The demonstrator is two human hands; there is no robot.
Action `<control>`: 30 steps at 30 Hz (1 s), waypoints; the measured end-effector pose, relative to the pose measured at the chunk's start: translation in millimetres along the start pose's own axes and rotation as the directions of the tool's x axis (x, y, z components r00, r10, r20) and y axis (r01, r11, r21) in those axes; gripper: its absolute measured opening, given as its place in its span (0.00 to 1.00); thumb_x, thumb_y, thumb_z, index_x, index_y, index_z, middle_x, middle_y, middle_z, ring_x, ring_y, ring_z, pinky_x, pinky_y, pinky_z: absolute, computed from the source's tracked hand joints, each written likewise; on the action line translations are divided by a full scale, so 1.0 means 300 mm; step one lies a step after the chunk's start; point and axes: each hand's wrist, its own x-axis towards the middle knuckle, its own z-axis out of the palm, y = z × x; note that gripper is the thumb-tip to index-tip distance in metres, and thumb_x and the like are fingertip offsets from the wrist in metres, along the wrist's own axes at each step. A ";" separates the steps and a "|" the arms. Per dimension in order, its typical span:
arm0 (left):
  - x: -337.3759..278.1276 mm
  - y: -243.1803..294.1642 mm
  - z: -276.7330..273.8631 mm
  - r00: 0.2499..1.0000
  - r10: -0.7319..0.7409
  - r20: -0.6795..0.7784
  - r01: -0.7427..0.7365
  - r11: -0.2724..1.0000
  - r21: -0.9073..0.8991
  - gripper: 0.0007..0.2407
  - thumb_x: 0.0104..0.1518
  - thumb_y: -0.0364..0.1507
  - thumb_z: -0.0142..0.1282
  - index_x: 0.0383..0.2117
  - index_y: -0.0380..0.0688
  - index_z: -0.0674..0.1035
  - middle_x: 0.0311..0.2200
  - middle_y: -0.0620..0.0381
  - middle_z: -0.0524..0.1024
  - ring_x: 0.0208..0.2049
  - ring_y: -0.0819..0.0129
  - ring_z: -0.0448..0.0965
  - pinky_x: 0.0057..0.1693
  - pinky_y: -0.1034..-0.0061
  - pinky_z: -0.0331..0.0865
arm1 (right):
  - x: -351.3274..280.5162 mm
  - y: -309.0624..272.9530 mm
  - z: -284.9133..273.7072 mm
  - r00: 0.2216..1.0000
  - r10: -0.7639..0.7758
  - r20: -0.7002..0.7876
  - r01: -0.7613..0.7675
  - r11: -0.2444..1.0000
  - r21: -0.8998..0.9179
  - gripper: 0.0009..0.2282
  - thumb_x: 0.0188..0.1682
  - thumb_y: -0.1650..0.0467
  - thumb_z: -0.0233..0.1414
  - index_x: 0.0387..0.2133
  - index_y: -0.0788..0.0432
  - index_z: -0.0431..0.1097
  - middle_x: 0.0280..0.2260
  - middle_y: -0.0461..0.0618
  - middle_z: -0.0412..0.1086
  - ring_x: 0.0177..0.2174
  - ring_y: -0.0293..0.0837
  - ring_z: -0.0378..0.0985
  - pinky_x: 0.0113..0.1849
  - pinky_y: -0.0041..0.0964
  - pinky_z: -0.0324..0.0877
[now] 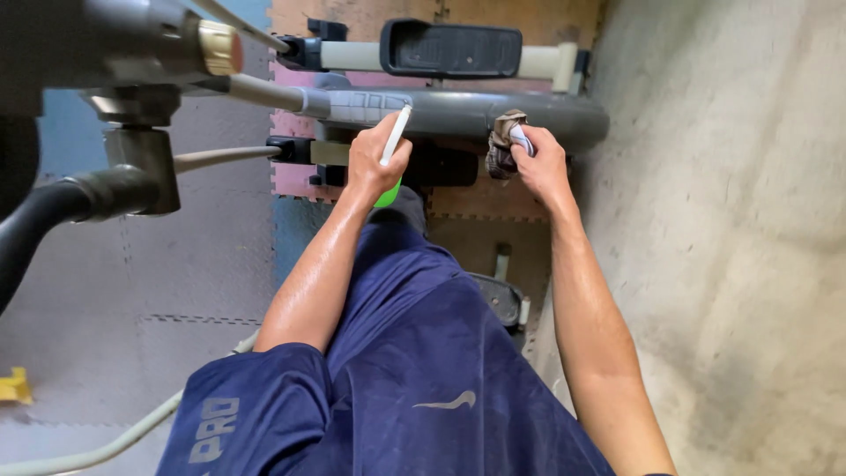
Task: Wiping down an elliptical machine with a spray bottle and cloth.
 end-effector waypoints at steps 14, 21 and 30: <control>0.113 -0.036 -0.019 0.973 -0.206 -0.104 0.215 0.973 0.083 0.18 0.52 0.32 0.52 0.51 0.53 0.79 0.31 0.40 0.80 0.35 0.37 0.80 0.44 0.50 0.72 | 0.326 -0.160 -0.006 0.964 -0.028 0.265 0.045 0.997 -0.059 0.14 0.51 0.72 0.54 0.50 0.61 0.72 0.47 0.56 0.74 0.46 0.50 0.77 0.49 0.39 0.70; 0.004 -0.006 0.037 0.890 -0.335 -0.310 0.349 0.937 -0.009 0.19 0.50 0.34 0.51 0.51 0.54 0.79 0.32 0.40 0.81 0.36 0.38 0.80 0.45 0.51 0.73 | 0.429 -0.157 0.038 0.869 -0.110 0.482 0.168 0.983 -0.077 0.15 0.49 0.72 0.55 0.50 0.61 0.73 0.46 0.57 0.74 0.47 0.51 0.78 0.51 0.39 0.69; -0.259 0.108 0.246 0.733 -0.481 -0.481 0.485 0.865 -0.125 0.19 0.50 0.34 0.52 0.51 0.54 0.79 0.33 0.42 0.82 0.36 0.40 0.80 0.44 0.52 0.73 | 0.424 -0.101 0.066 0.624 -0.302 0.721 0.442 0.897 -0.007 0.14 0.49 0.74 0.55 0.49 0.62 0.73 0.46 0.59 0.73 0.48 0.54 0.76 0.51 0.42 0.68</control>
